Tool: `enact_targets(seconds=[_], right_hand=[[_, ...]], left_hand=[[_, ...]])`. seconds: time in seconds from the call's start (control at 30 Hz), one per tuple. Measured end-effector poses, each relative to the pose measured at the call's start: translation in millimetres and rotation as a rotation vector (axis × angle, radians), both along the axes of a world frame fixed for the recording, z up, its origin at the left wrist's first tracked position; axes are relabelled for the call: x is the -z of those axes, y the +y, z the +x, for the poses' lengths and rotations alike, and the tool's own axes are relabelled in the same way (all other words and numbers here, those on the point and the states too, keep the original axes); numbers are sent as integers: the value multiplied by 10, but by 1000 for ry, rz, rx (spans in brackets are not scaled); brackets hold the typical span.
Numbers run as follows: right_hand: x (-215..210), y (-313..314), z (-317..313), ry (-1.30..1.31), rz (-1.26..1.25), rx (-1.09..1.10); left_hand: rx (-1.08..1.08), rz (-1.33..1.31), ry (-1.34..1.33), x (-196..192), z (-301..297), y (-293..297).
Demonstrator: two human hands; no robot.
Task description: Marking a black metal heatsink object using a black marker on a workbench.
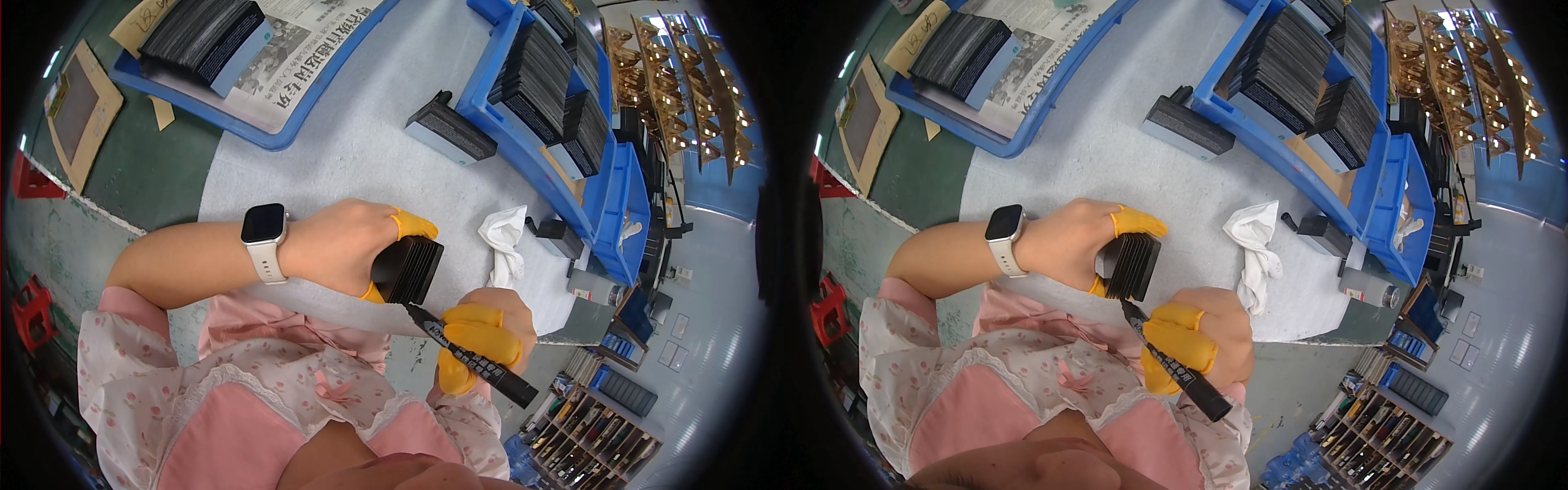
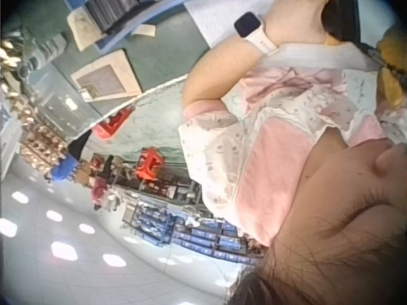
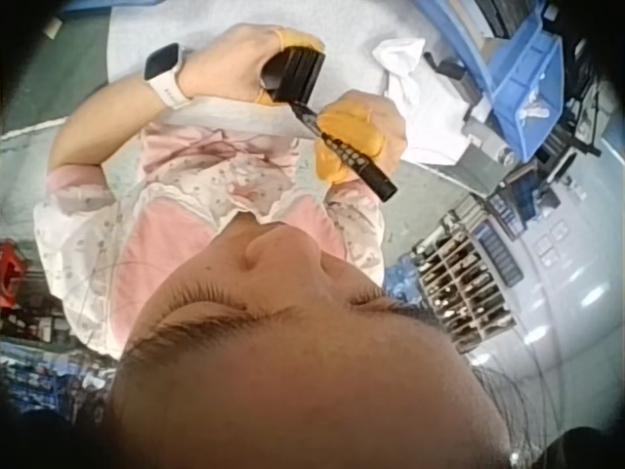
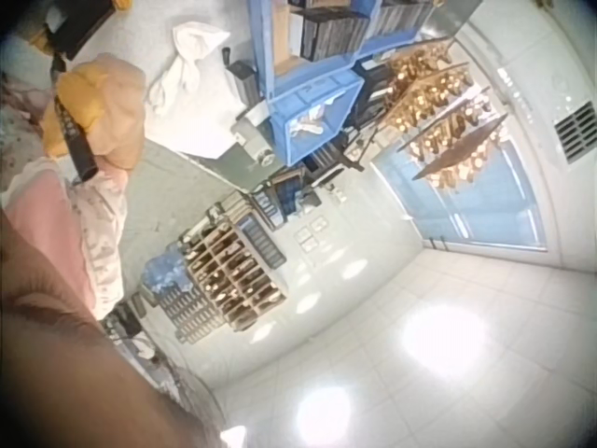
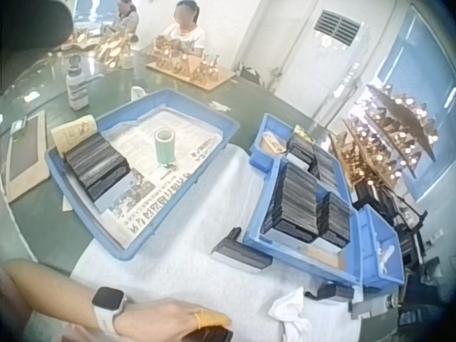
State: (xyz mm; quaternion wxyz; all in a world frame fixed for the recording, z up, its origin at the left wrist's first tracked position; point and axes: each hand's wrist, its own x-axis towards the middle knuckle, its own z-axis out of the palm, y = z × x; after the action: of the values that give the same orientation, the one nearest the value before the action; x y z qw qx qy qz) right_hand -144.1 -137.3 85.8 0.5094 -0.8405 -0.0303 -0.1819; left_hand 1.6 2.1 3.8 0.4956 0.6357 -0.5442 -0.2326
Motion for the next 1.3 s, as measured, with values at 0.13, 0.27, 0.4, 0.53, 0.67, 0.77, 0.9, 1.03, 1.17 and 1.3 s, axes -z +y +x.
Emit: enact_targets(seconds=[0.13, 0.27, 0.4, 0.53, 0.67, 0.77, 0.9, 1.03, 1.17, 1.3], right_hand=[[0, -32, 56, -2, -11, -15], [44, -62, 4, 34, -17, 28], [78, -140, -50, 33, -82, -46], [104, -198, -120, 93, -111, -74], [157, -155, -88, 27, -49, -30], [137, -94, -46, -29, -98, 120], [158, -103, -75, 33, -196, 220], [112, -103, -109, 158, 9, 304], [170, -103, -37, 27, 8, 203], [98, -9, 97, -51, 181, 345]], left_hand=[[12, 31, 10, -2, 5, 2], [19, 41, 15, -16, 10, 2], [15, 15, 12, -7, 3, 9], [22, -18, -26, 6, -13, 1], [34, 1, -37, 21, -22, 5], [24, -15, -59, 37, -38, 13], [33, -71, -86, 26, -43, 11], [17, -63, -64, 39, -43, 10], [18, -56, -66, 42, -42, 8], [14, -53, -69, 62, -48, 8]])
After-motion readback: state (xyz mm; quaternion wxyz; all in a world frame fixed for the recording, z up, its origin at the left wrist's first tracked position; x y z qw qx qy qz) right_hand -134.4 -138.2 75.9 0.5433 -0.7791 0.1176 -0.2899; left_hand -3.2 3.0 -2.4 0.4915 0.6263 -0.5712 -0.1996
